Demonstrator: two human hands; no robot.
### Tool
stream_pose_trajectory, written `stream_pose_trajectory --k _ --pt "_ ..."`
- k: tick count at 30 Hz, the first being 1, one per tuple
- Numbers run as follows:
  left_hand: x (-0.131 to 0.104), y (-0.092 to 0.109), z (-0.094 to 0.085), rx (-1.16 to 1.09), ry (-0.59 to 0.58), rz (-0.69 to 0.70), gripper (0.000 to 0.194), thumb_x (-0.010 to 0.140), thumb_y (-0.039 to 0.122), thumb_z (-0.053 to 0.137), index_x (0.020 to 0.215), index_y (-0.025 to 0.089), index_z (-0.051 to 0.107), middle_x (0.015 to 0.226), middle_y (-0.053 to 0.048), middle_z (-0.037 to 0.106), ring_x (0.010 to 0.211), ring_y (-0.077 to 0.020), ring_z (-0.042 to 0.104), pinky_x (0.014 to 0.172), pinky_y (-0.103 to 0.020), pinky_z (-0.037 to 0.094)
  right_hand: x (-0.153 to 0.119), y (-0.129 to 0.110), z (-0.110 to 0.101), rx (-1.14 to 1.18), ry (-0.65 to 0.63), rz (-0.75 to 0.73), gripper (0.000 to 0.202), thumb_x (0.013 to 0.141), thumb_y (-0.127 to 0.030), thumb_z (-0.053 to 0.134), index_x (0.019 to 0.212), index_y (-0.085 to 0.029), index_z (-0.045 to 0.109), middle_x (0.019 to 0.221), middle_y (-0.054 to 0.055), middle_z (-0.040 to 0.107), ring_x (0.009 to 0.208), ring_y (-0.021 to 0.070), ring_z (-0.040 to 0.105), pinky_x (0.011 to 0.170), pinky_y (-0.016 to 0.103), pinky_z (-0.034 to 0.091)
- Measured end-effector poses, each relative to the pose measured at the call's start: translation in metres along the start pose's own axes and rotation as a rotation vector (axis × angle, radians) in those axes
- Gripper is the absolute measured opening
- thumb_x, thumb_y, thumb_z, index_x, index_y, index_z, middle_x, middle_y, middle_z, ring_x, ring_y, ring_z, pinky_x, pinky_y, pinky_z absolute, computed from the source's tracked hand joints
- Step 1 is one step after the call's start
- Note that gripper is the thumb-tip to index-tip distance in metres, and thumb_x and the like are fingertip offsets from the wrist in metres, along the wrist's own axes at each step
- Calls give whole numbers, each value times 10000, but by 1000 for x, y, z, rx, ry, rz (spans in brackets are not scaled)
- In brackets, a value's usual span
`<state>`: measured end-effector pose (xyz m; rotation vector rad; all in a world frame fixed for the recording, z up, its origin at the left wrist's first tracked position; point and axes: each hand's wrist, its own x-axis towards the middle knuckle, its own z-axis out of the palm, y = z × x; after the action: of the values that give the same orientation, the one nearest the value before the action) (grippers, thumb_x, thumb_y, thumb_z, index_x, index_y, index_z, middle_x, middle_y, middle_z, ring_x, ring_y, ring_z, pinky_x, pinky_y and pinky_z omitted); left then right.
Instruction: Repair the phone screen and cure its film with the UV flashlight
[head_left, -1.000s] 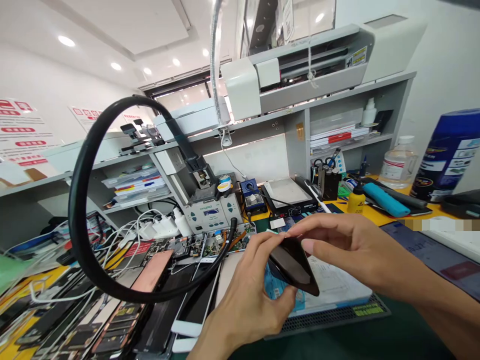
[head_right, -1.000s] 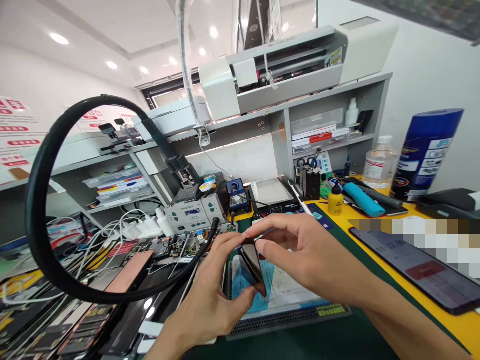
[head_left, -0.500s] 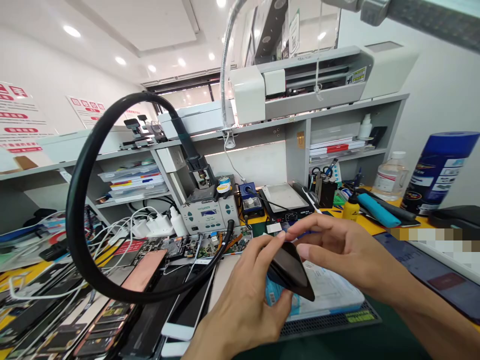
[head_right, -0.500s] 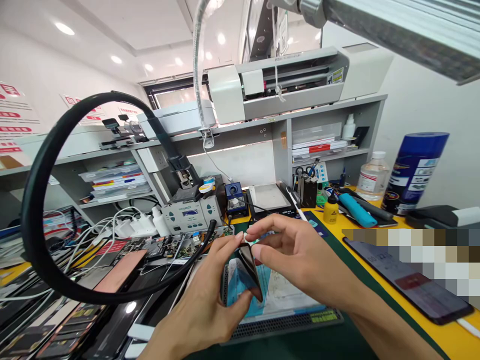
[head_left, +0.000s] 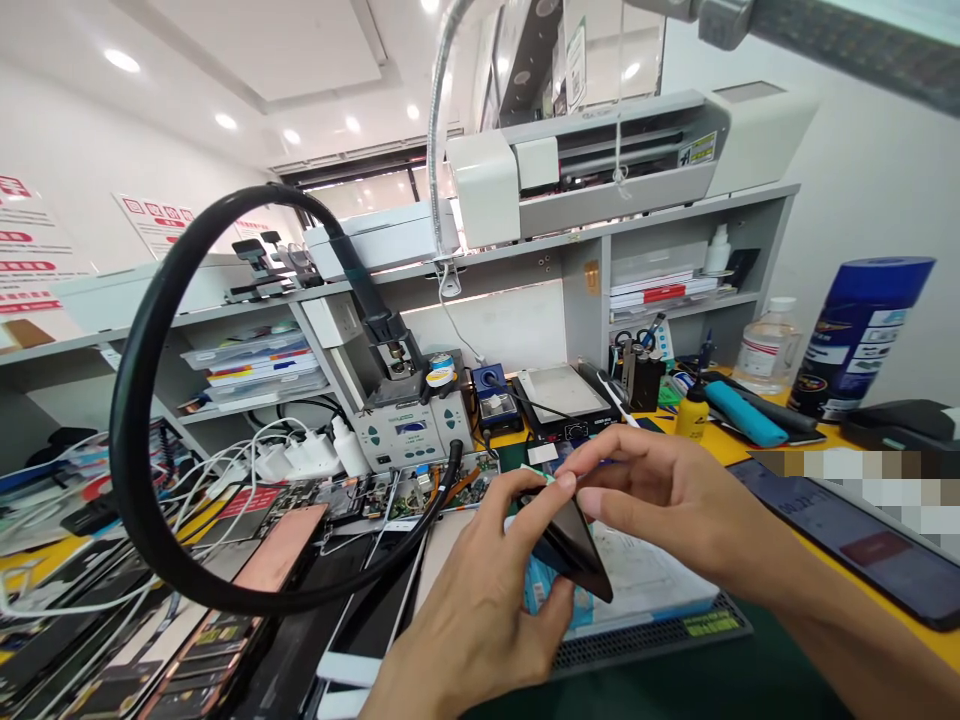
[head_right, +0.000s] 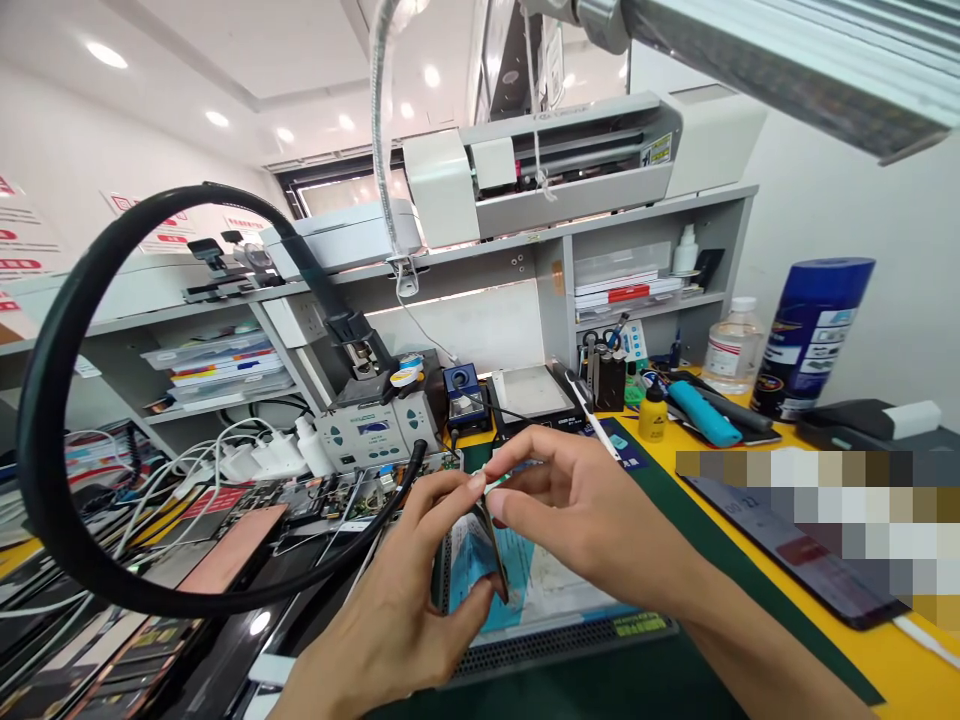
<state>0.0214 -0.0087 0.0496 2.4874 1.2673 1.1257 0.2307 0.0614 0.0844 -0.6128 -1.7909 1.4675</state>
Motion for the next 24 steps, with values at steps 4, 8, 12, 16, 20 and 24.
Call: stream_pose_trajectory --k 4,8,12,16,20,24 --pt "3 1 -2 14 8 15 890 810 90 600 1541 391 191 1351 -80 418 1226 -216 528 1028 -404 510 1 -1 0 -24 -7 -13 269 908 -433 733 1041 -216 647 1005 45 729 916 188 683 792 302 535" --pt "7 1 -5 6 -5 -5 860 807 94 607 1517 392 224 1352 -67 429 1232 -204 530 1052 -410 492 4 -7 -1 -58 -14 -14 268 918 -428 714 1038 -198 647 970 66 745 897 206 694 806 343 550" --pt "10 3 -8 -15 -21 -54 820 823 138 630 1510 376 253 1382 -69 441 1238 -209 543 1063 -418 489 11 -15 -3 -80 -6 -7 229 901 -365 718 1012 -175 654 949 68 750 853 196 704 795 349 580" --pt "14 6 -10 -86 -43 -111 840 812 159 663 1521 357 258 1428 -70 458 1284 -218 540 1105 -415 471 19 -24 -6 -92 -9 20 181 865 -311 723 947 -165 656 917 59 739 838 195 704 764 346 610" --pt "20 8 -10 -116 -66 -160 873 784 178 708 1516 367 272 1418 -55 501 1272 -224 556 1113 -437 474 24 -29 -10 -84 -12 44 161 819 -278 734 897 -160 656 890 56 718 801 194 702 750 359 628" --pt "26 9 -11 -124 -70 -168 896 769 183 732 1509 390 272 1392 -43 539 1248 -226 572 1106 -453 481 30 -31 -14 -61 -5 49 174 768 -255 758 846 -157 638 878 57 699 777 189 695 723 357 637"
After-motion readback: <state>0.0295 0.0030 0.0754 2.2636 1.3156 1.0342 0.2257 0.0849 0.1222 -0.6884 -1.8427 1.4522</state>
